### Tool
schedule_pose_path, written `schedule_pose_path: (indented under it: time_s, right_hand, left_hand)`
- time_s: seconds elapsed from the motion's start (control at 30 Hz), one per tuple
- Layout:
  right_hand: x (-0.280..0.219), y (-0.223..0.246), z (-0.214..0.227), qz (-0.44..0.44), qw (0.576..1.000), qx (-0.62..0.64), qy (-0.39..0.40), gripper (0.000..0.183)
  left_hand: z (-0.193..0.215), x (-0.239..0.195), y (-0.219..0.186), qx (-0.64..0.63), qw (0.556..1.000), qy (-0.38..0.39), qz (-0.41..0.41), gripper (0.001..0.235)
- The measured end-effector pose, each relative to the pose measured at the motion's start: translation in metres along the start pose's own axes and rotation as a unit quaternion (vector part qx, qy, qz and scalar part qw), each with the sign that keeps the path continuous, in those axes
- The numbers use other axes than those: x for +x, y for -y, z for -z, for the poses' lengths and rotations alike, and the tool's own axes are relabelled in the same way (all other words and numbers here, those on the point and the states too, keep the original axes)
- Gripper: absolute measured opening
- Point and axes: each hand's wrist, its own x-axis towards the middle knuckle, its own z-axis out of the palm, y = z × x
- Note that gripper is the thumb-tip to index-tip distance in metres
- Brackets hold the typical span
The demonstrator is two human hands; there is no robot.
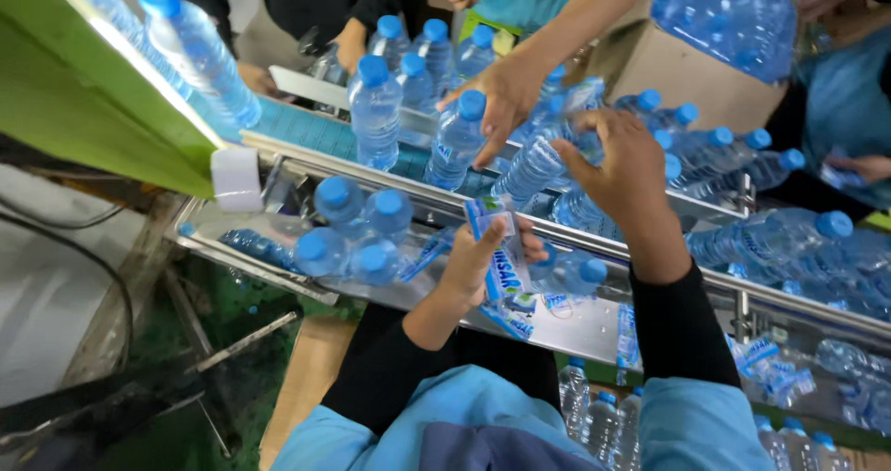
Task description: The person applies labels to water bottles moving along a conveyor belt. They pick up labels from a stack, place them on the bottles, and smooth them down by hand.
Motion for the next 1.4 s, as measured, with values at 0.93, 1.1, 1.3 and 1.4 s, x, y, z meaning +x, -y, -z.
schedule_pose_path:
  time_s: [0.93,1.1,1.3,1.4]
  right_hand:
    - [-0.141,-0.019,0.005,-0.297,0.94,0.092,-0.14,0.129]
    - [-0.139,0.05,0.029,-0.21,0.938,0.091,-0.259,0.078]
    - [-0.1,0.118,-0.029,-0.094,0.96,0.219,-0.146,0.063]
    - [-0.056,0.137,-0.057,-0.174,0.926,0.334,-0.002,0.032]
  left_hand:
    - [-0.011,-0.013,0.003,0.072,0.995,-0.038,-0.053,0.044]
    - [-0.002,-0.037,-0.012,0.105,0.991,-0.042,-0.074,0.047]
    - [0.001,-0.036,-0.037,0.168,0.958,-0.133,-0.19,0.03]
    - [0.048,-0.012,-0.055,0.19,0.959,-0.167,-0.126,0.028]
